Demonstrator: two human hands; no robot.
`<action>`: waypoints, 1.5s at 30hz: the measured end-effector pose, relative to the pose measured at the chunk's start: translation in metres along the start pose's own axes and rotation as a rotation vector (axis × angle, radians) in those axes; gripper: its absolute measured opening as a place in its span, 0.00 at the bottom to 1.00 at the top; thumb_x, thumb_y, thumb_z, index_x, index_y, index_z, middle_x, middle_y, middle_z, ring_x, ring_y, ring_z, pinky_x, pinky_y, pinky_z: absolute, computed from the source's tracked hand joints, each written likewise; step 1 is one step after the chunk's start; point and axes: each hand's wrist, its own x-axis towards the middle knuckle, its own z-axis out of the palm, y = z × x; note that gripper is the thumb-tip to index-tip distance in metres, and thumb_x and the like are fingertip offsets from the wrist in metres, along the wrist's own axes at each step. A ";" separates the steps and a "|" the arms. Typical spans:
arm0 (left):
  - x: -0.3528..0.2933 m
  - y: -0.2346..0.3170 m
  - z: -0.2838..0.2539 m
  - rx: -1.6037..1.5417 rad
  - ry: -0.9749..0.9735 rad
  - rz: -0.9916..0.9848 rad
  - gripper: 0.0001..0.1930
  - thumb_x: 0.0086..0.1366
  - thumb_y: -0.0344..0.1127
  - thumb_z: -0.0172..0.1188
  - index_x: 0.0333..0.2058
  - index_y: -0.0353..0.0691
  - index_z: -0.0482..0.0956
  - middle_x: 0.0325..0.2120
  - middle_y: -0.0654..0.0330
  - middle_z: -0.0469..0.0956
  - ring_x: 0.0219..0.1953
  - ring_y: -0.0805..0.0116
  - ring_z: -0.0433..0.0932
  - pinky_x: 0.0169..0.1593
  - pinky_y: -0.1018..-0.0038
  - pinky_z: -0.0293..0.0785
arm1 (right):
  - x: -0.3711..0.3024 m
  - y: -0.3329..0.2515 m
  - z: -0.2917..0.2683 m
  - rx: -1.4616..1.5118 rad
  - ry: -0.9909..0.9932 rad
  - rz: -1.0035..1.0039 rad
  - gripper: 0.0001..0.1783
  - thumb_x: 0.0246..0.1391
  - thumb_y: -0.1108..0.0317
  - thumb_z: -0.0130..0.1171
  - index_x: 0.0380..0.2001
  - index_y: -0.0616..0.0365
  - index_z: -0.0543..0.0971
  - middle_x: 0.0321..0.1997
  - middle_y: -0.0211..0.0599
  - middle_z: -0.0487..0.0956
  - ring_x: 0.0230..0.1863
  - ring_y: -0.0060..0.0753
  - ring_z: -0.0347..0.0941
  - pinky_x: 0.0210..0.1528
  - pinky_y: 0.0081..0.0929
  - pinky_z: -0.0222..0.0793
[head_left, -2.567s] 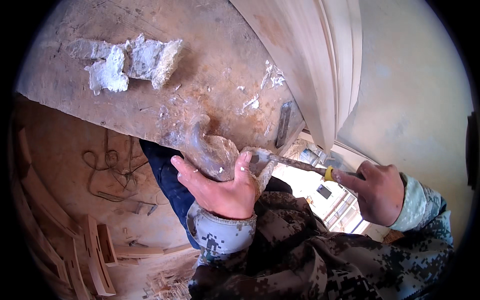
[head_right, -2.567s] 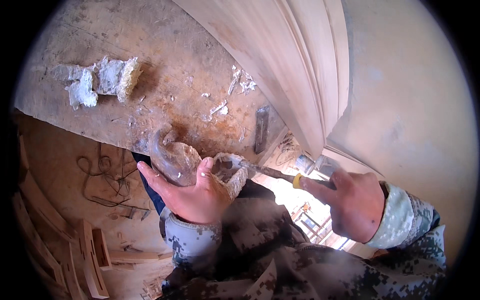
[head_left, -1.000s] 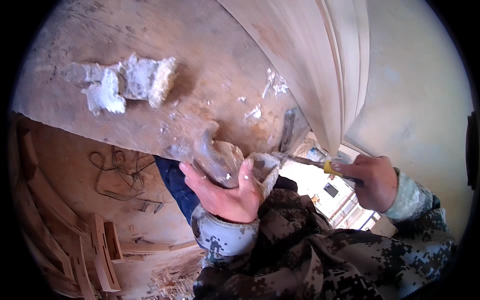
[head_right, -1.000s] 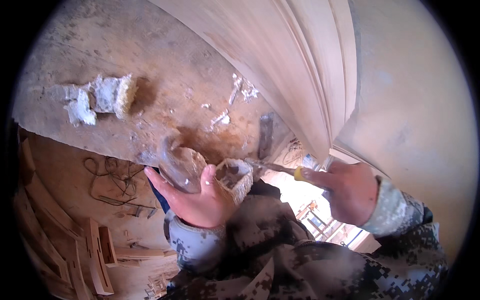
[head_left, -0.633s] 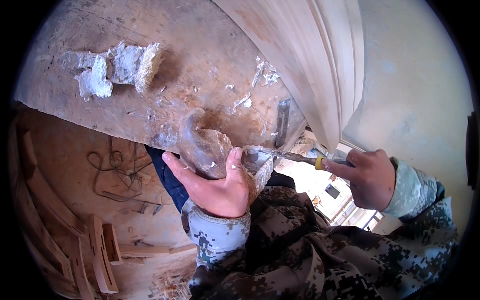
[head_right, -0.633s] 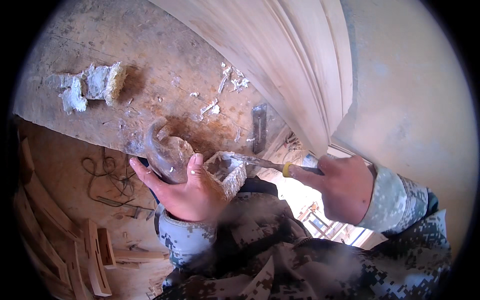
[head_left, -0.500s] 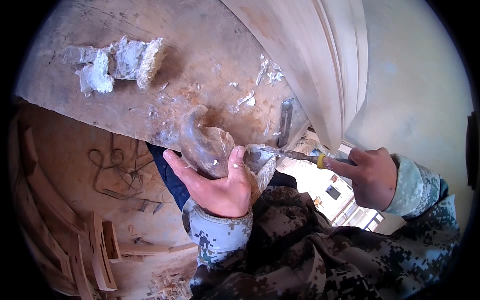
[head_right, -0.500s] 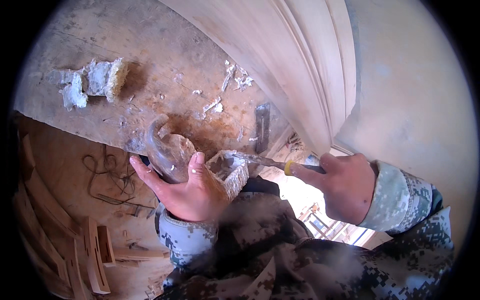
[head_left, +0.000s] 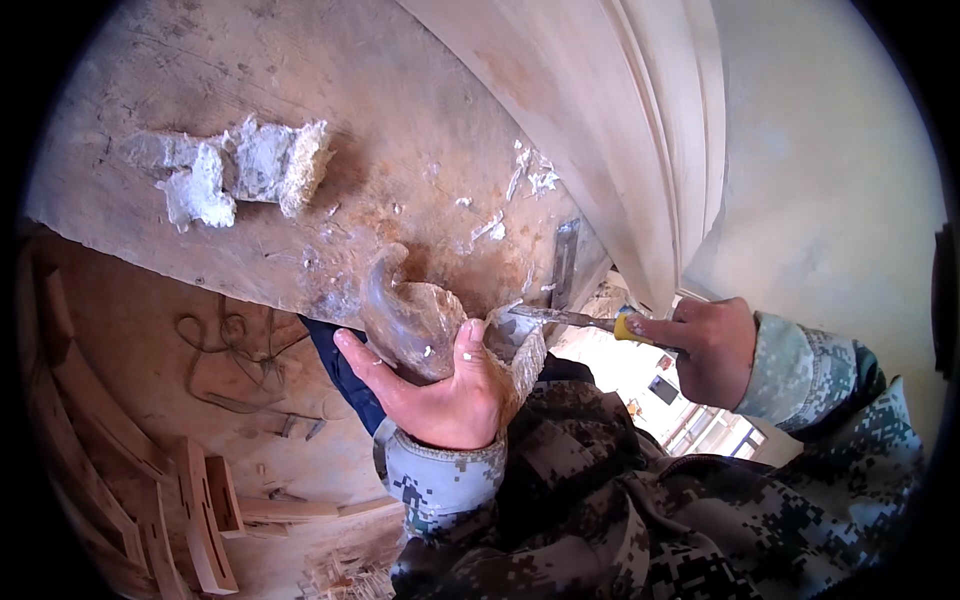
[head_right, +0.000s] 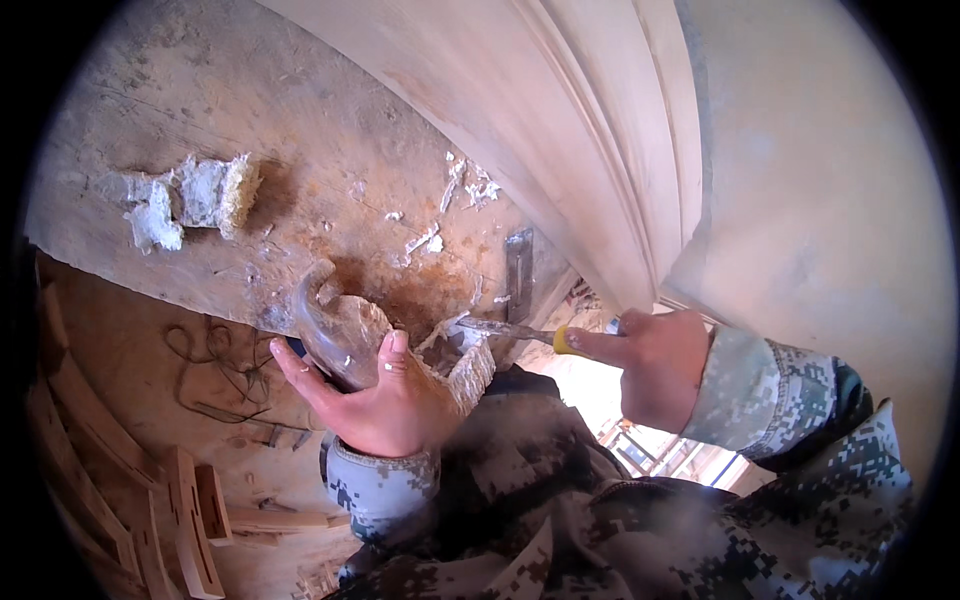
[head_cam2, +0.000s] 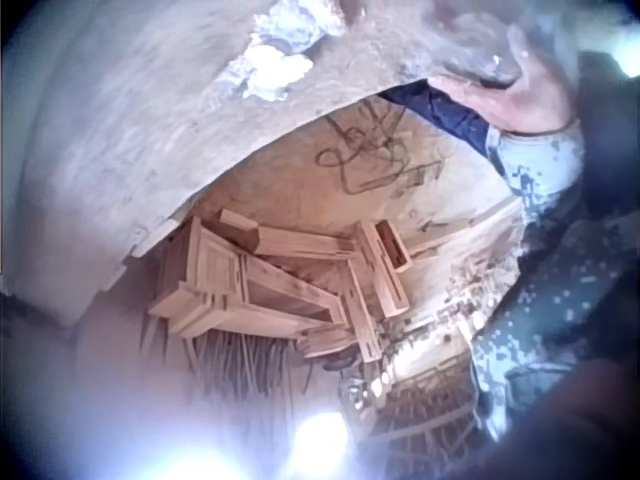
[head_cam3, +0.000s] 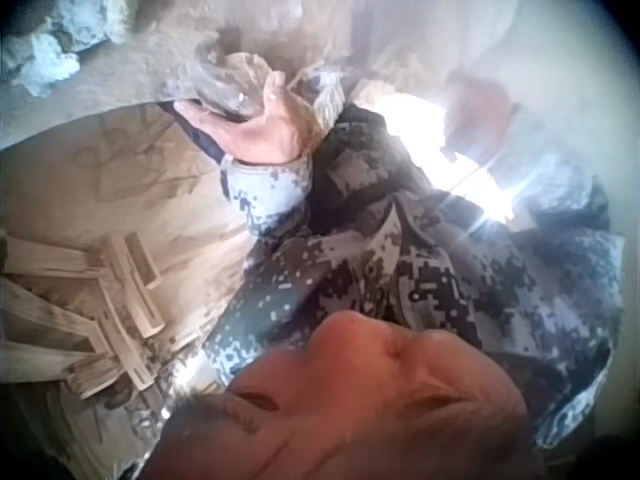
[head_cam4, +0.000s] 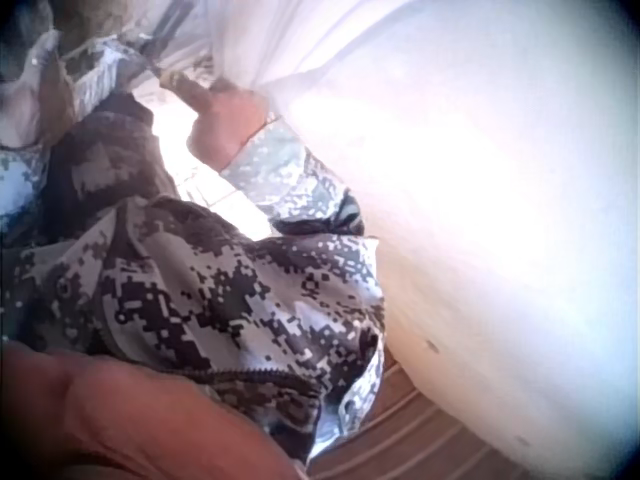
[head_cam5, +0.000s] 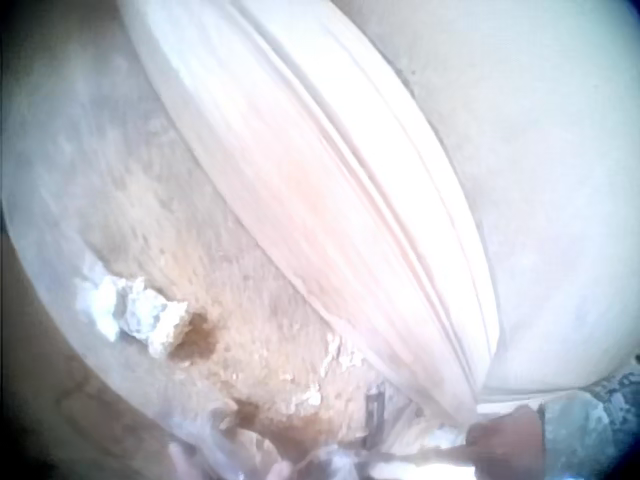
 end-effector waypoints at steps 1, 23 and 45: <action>-0.002 -0.002 -0.003 0.028 -0.045 0.008 0.60 0.56 0.42 0.79 0.74 0.26 0.43 0.69 0.37 0.59 0.69 0.51 0.63 0.72 0.58 0.59 | 0.000 -0.003 0.001 0.033 0.007 0.002 0.39 0.39 0.82 0.60 0.59 0.44 0.83 0.26 0.42 0.77 0.21 0.46 0.76 0.25 0.41 0.73; -0.003 -0.017 -0.007 0.100 -0.146 0.149 0.59 0.59 0.34 0.75 0.73 0.21 0.36 0.71 0.33 0.53 0.73 0.45 0.58 0.76 0.57 0.50 | -0.038 0.035 0.052 0.062 0.270 -0.091 0.37 0.38 0.85 0.57 0.55 0.43 0.85 0.23 0.35 0.71 0.20 0.41 0.71 0.23 0.39 0.68; -0.004 -0.028 -0.007 -0.160 -0.052 0.058 0.63 0.55 0.38 0.80 0.75 0.30 0.37 0.61 0.40 0.64 0.61 0.54 0.70 0.65 0.62 0.68 | -0.011 0.001 0.029 -0.030 0.051 -0.056 0.37 0.39 0.76 0.60 0.59 0.49 0.82 0.29 0.42 0.77 0.26 0.51 0.77 0.29 0.43 0.75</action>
